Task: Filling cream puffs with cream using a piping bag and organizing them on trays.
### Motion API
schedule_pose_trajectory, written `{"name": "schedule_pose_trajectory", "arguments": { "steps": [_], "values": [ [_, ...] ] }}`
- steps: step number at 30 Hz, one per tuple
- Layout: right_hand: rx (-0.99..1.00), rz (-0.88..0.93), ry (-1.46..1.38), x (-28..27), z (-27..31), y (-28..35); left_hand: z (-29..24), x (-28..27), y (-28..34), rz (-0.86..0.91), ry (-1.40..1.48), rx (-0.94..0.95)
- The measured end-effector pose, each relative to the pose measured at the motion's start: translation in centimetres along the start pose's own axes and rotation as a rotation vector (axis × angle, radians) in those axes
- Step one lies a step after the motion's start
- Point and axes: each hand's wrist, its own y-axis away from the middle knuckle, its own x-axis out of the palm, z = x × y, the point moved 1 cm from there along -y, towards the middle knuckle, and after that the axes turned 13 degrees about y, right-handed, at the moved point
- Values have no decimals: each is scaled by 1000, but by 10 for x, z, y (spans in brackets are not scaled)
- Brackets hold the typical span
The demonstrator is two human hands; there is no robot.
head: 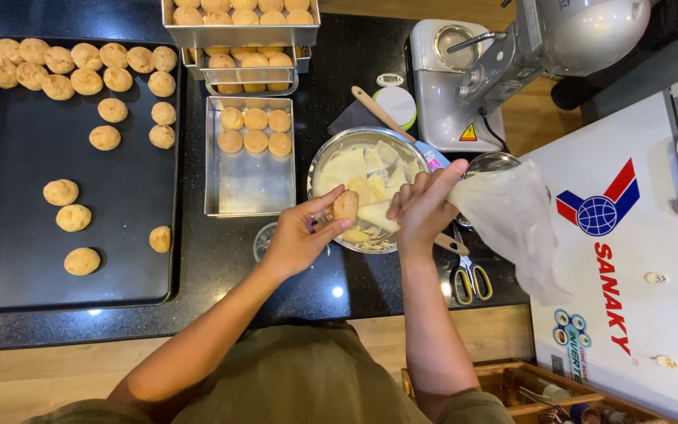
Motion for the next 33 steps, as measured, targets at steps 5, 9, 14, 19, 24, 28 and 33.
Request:
{"name": "schedule_pose_trajectory", "arguments": {
  "steps": [5,9,14,19,24,28,33],
  "values": [
    [32,45,9,-1,-15,0,-1,-3,-3,-10,-50,-3],
    [34,58,-15,-1,-27,-5,-3,-5,-6,3,-39,26],
    [64,32,-31,1,-29,-9,-1,-9,-9,-34,-61,-17],
    [58,32,-58,-2,-38,-14,-3,-9,-10,-30,-96,-4],
    [136,20,-83,-4,-44,-18,-2,-11,-11,13,-76,-16],
    [159,23,-121,-3,-46,-20,4,-18,-14,34,-132,12],
    [204,0,-269,-7,-41,-24,10,-29,-21,26,-92,-72]
  ]
}}
